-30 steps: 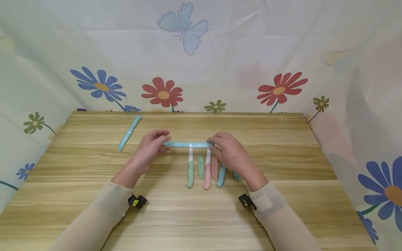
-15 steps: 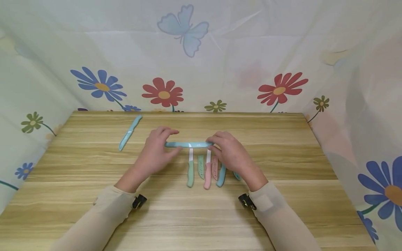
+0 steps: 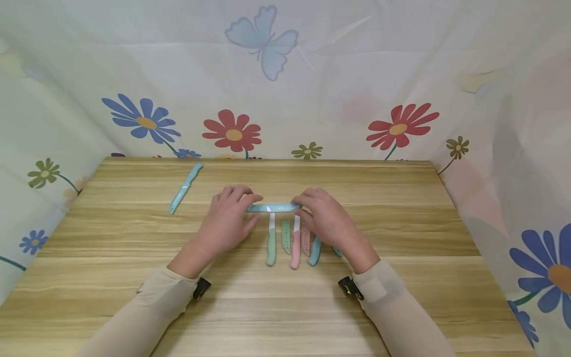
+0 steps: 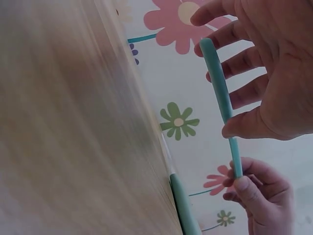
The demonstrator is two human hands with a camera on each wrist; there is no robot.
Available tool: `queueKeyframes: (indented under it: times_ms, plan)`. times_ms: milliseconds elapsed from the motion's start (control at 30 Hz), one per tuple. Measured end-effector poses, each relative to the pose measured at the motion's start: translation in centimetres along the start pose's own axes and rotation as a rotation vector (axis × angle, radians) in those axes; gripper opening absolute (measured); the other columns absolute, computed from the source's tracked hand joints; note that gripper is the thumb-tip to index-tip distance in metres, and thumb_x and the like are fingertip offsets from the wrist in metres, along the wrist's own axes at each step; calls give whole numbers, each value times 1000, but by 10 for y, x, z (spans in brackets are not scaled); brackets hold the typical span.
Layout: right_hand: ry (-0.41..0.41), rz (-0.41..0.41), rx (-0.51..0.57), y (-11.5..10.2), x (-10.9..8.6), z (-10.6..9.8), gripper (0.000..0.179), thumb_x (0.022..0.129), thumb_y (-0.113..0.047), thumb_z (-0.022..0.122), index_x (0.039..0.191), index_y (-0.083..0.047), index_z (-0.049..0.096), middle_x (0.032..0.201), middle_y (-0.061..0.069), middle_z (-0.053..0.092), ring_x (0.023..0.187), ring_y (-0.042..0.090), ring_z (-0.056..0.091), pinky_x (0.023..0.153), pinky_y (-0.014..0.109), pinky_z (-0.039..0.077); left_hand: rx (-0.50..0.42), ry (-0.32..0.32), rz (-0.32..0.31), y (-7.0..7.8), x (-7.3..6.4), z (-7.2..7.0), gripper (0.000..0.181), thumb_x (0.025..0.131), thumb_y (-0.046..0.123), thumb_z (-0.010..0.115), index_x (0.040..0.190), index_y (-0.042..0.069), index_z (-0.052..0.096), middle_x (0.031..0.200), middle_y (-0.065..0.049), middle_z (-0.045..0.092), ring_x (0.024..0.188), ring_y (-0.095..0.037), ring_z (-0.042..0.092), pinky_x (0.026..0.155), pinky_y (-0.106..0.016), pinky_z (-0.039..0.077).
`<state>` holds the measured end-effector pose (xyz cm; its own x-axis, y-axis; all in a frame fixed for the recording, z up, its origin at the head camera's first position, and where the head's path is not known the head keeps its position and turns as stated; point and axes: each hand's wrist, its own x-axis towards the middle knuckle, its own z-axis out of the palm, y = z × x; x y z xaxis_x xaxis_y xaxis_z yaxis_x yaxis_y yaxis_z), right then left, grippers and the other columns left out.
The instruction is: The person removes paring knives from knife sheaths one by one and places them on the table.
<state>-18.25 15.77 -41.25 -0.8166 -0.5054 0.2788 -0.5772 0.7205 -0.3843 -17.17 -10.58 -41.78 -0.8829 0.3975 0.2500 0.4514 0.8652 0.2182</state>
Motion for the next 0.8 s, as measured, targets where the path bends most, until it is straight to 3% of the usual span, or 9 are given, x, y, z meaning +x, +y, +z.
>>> queueKeyframes:
  times_ms: [300,800]
  plan:
    - [2,-9,6,0,0,3,21,99,-11,77,120,-9,78,116,4,72,109,24,64,94,42,56,-4,25,16,0,0,4,35,99,27,79,132,17,71,128,-5,63,120,-32,55,98,-54,49]
    - [12,-23,7,1,0,3,21,99,-11,77,120,-8,77,116,4,72,109,25,65,92,43,56,11,40,22,1,-1,3,23,100,23,77,122,18,75,111,-1,65,103,-26,57,89,-48,52]
